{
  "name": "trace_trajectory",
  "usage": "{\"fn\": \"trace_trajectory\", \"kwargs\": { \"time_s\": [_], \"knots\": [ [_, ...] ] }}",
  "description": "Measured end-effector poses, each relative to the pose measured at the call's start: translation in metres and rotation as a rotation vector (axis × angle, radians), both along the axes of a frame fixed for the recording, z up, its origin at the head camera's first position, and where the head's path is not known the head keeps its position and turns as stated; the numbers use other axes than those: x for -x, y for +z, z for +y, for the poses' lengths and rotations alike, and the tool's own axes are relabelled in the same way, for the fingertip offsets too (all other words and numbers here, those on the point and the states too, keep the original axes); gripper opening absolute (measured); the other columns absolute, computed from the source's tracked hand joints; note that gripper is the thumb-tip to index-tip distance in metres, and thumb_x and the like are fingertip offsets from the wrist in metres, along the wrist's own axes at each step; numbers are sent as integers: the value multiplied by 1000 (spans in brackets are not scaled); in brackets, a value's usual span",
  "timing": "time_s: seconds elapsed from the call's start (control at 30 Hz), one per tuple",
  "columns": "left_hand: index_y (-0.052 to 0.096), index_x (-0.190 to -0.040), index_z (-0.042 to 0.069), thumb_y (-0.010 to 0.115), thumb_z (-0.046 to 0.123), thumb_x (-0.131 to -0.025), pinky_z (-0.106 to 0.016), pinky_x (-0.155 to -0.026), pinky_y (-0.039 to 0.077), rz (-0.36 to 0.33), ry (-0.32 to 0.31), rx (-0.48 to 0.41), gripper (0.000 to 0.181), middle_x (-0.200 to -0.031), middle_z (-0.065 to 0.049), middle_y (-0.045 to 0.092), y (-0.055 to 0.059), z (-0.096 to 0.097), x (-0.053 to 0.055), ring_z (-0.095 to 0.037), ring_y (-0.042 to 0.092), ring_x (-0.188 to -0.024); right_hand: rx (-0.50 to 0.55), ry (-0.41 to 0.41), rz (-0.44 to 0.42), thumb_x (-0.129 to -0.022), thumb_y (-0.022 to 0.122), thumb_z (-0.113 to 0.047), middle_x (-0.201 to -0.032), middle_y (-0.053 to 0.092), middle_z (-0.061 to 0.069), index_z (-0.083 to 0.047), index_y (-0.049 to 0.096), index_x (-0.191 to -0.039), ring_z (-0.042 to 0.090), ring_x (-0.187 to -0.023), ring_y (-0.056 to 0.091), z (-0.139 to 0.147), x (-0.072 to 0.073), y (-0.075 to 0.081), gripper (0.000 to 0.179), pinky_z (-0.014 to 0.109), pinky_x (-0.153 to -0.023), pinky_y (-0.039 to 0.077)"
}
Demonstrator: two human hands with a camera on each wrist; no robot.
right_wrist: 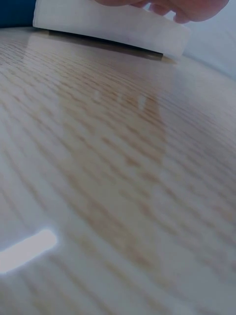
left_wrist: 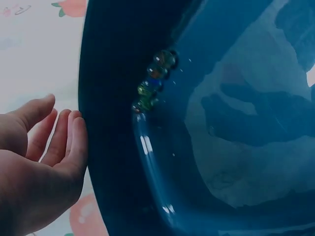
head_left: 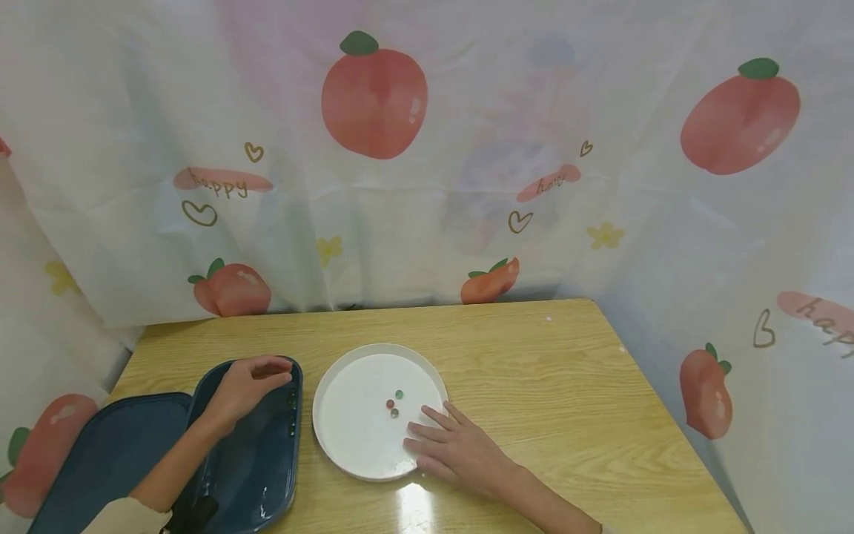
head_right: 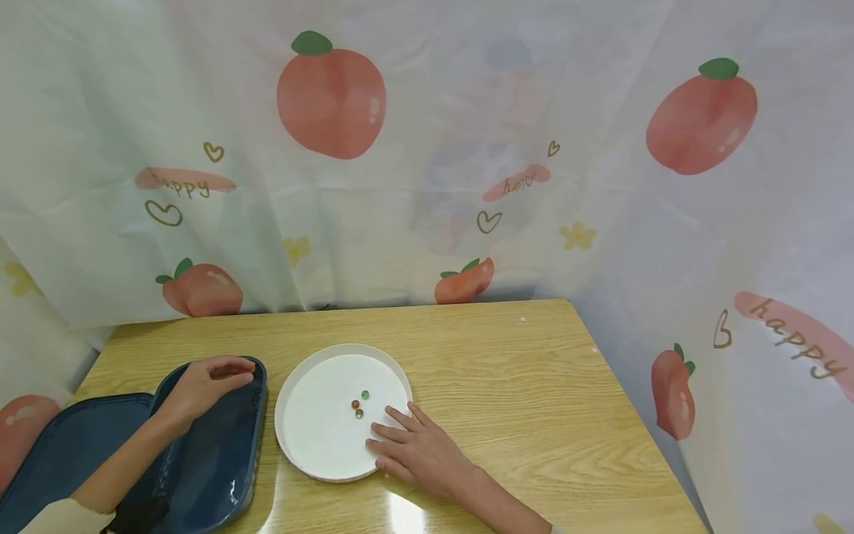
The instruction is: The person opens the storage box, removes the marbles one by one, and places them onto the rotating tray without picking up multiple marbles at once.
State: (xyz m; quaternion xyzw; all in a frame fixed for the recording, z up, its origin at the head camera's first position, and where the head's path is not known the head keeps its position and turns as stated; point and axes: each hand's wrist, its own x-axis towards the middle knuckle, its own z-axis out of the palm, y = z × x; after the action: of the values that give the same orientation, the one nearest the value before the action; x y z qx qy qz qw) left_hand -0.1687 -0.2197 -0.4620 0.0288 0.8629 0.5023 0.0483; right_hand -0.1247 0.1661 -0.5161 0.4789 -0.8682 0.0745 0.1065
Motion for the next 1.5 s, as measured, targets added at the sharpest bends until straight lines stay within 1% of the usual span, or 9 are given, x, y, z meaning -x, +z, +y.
{"fn": "trace_trajectory", "kwargs": {
  "time_s": [0.1,0.2,0.43,0.57,0.8,0.93,1.0,1.33,1.5],
  "knots": [
    [64,-111,8,66,30,-86,-46,-85,44,-7,-17,-7,34,-107,-8,63,-5,-4,2,-26,57,-101,0,-5,-11,-97,42,-38,-135,47,-7,-27,56,-127,22,-132,31,0,0,0,35,51,-103,22],
    [64,-111,7,66,30,-85,-44,-84,45,-22,-37,-17,35,-108,-8,62,-10,-6,5,-26,57,-100,-1,-7,-2,-97,42,-38,-135,47,-6,-27,57,-127,22,-131,31,0,0,-1,35,52,-102,24],
    [64,-111,6,67,29,-85,-41,-83,46,-59,-45,0,35,-109,-9,62,-17,-10,11,-27,56,-101,-3,-5,22,-97,42,-38,-135,47,-6,-28,56,-127,22,-131,31,0,-1,-1,35,52,-102,24],
    [64,-110,5,67,26,-84,-41,-82,46,-57,-55,5,34,-108,-10,62,-21,-11,14,-28,55,-102,3,-9,18,-97,42,-38,-135,47,-7,-28,57,-127,21,-131,31,0,-1,-2,35,51,-102,24],
    [67,-104,5,70,21,-82,-35,-77,48,-6,-89,80,27,-103,-8,64,-32,-11,20,-26,58,-97,11,-6,17,-97,41,-39,-135,47,-7,-28,57,-126,22,-131,32,0,0,-3,35,52,-102,24],
    [68,-103,5,71,19,-81,-34,-75,49,-2,-89,94,26,-100,-8,65,-38,-11,21,-24,60,-93,14,5,34,-97,41,-38,-134,48,-6,-27,57,-126,22,-130,33,1,0,-2,35,52,-101,25],
    [68,-102,6,71,19,-81,-34,-75,48,-7,-77,102,25,-99,-7,66,-40,-11,21,-23,60,-93,16,8,39,-97,41,-38,-134,48,-6,-27,57,-126,22,-130,33,0,0,-2,35,53,-101,26],
    [69,-99,4,70,13,-80,-33,-72,48,10,-65,164,20,-92,-6,67,-44,-5,21,-21,62,-87,22,3,23,-97,42,-37,-135,47,-6,-27,57,-127,22,-131,32,0,0,-1,35,52,-101,25],
    [69,-97,5,70,11,-80,-34,-71,48,-8,-59,187,18,-90,-5,67,-44,-2,21,-20,62,-86,24,3,17,-97,42,-37,-135,47,-6,-27,57,-127,22,-131,31,0,0,-1,34,52,-102,25]
  ]
}}
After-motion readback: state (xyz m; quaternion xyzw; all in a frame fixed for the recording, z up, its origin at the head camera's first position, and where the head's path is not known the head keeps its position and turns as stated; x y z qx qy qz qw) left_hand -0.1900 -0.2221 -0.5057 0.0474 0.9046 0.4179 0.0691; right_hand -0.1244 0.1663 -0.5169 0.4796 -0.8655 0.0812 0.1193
